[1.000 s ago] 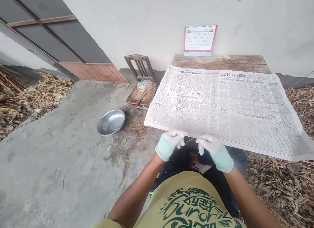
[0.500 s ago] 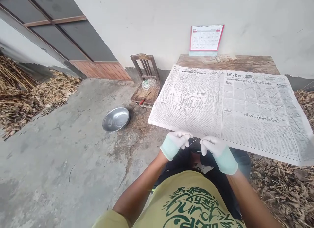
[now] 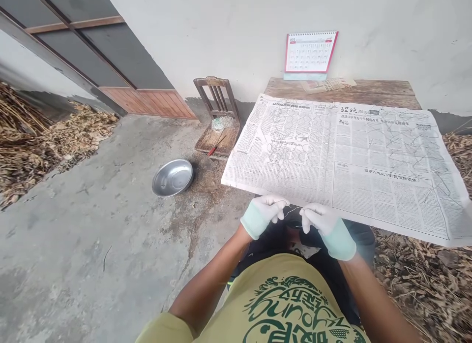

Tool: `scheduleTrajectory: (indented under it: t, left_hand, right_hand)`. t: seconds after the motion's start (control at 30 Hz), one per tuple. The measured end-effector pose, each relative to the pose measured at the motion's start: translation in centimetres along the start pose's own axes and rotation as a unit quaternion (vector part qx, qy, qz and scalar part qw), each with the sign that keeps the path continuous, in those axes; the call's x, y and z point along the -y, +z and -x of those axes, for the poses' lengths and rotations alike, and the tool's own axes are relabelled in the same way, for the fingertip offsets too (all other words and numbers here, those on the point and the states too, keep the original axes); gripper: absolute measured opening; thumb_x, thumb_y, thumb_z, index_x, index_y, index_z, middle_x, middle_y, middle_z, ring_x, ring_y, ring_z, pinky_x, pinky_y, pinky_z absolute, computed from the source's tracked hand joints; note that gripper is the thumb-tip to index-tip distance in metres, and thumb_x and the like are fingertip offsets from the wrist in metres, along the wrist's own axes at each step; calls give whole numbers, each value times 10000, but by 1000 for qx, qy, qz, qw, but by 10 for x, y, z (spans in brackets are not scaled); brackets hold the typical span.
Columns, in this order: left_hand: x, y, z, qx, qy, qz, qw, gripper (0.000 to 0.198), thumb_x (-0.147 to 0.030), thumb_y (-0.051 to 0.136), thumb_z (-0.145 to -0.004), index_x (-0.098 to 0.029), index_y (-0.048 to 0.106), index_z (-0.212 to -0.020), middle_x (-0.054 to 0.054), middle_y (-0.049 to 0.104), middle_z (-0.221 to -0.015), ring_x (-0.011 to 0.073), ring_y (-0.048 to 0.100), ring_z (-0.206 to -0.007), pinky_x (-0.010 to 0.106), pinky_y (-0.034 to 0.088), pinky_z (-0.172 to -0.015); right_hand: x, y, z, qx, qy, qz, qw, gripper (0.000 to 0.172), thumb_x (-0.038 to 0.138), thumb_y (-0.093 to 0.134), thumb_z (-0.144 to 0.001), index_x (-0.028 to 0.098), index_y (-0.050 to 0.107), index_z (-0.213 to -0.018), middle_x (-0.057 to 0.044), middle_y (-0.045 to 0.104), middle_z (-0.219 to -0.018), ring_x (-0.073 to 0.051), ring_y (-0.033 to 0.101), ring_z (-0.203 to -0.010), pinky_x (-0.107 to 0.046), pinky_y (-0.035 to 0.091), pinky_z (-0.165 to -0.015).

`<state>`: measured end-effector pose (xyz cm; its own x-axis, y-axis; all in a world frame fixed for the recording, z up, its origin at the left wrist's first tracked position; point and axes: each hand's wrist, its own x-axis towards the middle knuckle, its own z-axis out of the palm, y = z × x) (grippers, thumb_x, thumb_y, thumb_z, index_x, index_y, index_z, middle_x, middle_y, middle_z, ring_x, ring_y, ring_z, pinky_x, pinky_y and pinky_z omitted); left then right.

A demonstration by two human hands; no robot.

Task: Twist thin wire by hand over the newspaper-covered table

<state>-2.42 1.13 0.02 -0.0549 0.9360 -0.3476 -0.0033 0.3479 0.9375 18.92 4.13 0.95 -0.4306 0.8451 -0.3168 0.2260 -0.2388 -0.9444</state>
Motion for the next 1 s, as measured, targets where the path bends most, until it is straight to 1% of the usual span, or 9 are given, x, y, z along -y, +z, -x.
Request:
scheduleTrajectory:
  t: [0.2,0.37,0.5,0.67,1.0]
  left_hand:
    - [1,1,-2,9,10,-3,1000,298,-399,717,-872,-131,826,-944,28,699,-647,99,545,-509,236,421,-524]
    - [2,3,-3,15,10,-10,1000,302,-400,720,-874,-134,827,-970,23,699,-646,99,539,-509,237,421,-525]
    - [-2,5,-2,14,2,-19,1000,278,-379,719,-877,-133,821,-957,20,697,-640,100,538,-507,237,421,-528]
    - [-8,5,0,11,-3,-19,1000,261,-355,705,-888,-136,823,-964,14,691,-636,96,536,-506,236,417,-537]
    - [-9,4,6,1,-10,-13,1000,213,-322,708,-889,-146,824,-917,13,690,-624,97,536,-509,234,433,-538]
  right_hand:
    - [2,-2,2,2,8,1,1000,371,371,562,-974,219,630,-642,-19,670,-665,-169,571,-665,-333,472,-737]
    - [0,-4,3,-1,6,4,1000,332,369,561,-972,217,658,-693,-18,677,-672,-175,581,-679,-335,475,-754]
    - [0,-6,4,-1,6,10,1000,307,366,561,-967,218,665,-719,-15,679,-668,-180,599,-687,-337,490,-770]
    - [2,-7,5,1,2,22,1000,269,361,558,-973,223,689,-782,-13,695,-674,-191,634,-725,-340,509,-828]
    - [1,-6,4,30,-4,65,997,338,375,533,-995,236,692,-731,-21,713,-687,-214,671,-775,-355,524,-871]
